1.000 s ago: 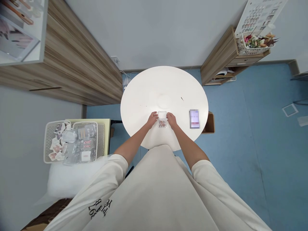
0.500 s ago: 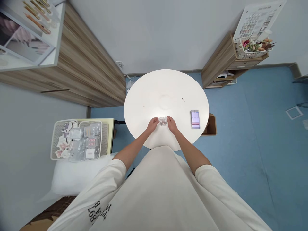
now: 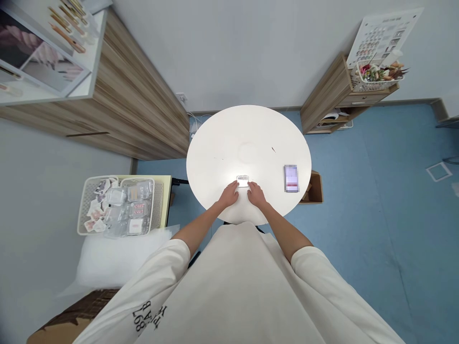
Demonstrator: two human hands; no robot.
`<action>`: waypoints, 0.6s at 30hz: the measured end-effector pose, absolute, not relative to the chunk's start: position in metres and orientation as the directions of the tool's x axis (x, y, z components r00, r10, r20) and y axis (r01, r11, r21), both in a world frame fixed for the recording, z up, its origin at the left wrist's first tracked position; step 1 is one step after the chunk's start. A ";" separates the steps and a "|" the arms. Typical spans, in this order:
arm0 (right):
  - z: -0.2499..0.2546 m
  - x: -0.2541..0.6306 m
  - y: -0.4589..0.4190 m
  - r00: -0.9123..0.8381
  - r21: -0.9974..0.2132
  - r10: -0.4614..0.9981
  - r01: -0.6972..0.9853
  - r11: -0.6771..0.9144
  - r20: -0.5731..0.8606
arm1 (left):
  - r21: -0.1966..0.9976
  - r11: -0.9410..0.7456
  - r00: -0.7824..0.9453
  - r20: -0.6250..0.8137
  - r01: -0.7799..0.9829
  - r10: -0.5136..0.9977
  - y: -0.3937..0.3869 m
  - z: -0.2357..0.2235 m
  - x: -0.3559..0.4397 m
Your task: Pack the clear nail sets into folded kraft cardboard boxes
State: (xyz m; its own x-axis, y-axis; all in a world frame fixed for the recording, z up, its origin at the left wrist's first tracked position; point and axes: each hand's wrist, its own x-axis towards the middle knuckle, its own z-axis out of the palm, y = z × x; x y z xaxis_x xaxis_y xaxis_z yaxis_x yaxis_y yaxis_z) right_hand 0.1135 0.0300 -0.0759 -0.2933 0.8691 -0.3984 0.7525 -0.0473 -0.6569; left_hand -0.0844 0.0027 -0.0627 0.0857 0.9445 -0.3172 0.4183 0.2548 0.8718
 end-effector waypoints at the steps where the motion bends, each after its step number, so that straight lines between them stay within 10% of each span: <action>1: -0.075 0.114 0.028 -0.336 -0.616 0.854 0.787 0.024 -0.396 | 0.870 0.211 0.130 -0.297 0.446 0.946 0.000 -0.063 -0.084; 10: -0.070 0.116 0.019 -0.465 -0.238 0.731 0.885 0.400 -0.500 | 0.424 -0.113 0.349 -0.536 0.899 0.769 -0.009 -0.062 -0.079; 18: -0.067 0.105 0.015 -0.436 -0.182 0.727 0.896 0.404 -0.530 | 0.358 -0.138 0.333 -0.569 0.923 0.752 -0.009 -0.063 -0.076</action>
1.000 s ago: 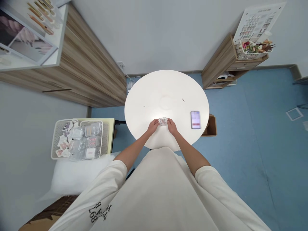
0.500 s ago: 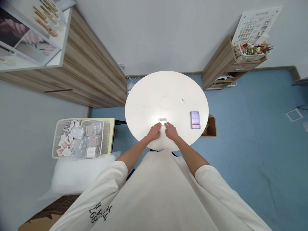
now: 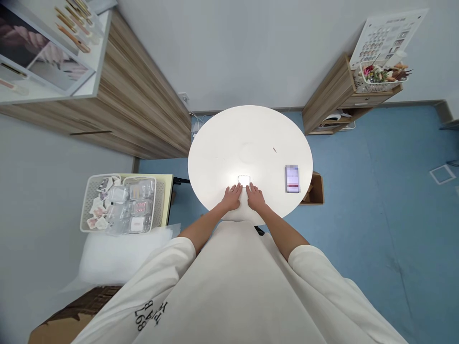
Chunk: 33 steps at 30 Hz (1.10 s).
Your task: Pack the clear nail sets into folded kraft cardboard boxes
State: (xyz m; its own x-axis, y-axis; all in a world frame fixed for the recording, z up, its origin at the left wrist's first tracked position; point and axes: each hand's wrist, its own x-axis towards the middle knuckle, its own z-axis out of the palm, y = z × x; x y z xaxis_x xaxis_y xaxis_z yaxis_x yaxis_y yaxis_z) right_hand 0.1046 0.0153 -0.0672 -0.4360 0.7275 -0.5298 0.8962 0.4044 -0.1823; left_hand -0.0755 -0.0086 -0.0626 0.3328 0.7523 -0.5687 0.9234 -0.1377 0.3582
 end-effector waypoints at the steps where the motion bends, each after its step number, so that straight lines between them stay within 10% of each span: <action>1: -0.067 0.104 0.015 -0.439 -0.181 0.727 0.895 0.408 -0.528 | 0.355 -0.135 0.328 -0.571 0.925 0.753 -0.008 -0.063 -0.075; 33: -0.063 -0.055 -0.002 -0.391 -0.138 0.687 0.909 0.394 -0.612 | 0.347 -0.066 0.262 -0.556 0.935 0.789 -0.031 -0.060 -0.225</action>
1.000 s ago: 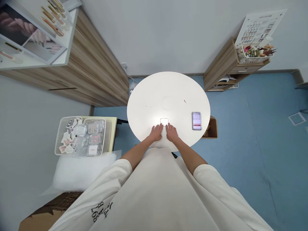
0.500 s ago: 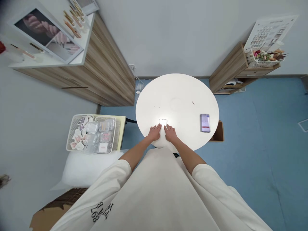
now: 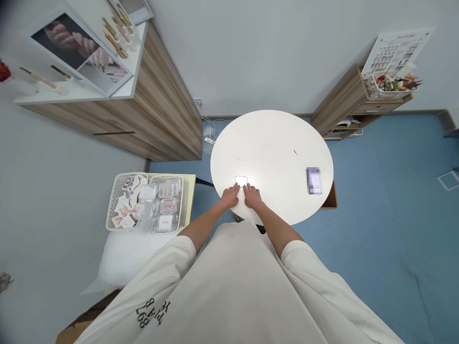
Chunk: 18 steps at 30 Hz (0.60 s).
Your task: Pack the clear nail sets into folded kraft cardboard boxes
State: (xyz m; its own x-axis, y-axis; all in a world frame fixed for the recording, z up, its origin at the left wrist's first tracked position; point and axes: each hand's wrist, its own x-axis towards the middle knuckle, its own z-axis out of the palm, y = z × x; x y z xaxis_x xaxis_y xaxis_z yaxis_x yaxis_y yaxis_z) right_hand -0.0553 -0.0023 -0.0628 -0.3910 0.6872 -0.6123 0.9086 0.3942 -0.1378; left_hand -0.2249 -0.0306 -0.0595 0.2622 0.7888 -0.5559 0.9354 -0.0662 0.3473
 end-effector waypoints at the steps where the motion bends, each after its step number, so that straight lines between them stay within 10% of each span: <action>1: -0.061 -0.055 -0.003 -0.388 -0.141 0.691 0.911 0.388 -0.610 | 0.354 -0.081 0.276 -0.544 0.932 0.793 -0.031 -0.058 -0.225; 18: -0.028 0.010 -0.050 -0.440 -0.162 0.768 0.896 0.414 -0.466 | 0.341 0.087 0.085 -0.459 0.936 0.884 -0.104 -0.025 -0.199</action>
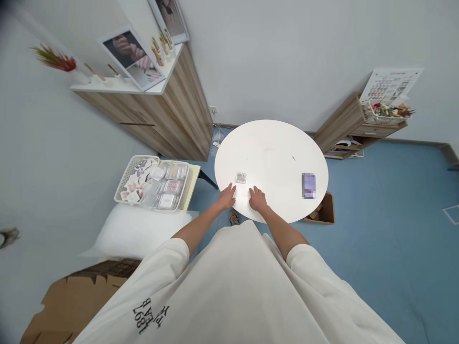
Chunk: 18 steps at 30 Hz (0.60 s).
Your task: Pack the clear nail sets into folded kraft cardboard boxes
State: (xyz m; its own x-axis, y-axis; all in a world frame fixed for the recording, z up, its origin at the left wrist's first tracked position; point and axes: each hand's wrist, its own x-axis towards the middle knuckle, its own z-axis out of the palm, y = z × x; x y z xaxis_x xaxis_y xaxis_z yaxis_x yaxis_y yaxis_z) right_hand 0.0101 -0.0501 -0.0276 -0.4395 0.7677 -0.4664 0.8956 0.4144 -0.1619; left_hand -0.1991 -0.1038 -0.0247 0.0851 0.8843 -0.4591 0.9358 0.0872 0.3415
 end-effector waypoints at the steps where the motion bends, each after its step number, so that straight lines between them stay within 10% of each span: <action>1: -0.027 0.015 -0.055 -0.453 -0.164 0.765 0.889 0.428 -0.457 | 0.339 0.103 0.067 -0.453 0.935 0.889 -0.113 -0.024 -0.194; 18: -0.013 0.018 -0.156 -0.691 -0.216 0.599 0.709 0.672 -0.405 | 0.300 0.467 -0.276 -0.507 0.832 0.817 -0.286 -0.005 -0.170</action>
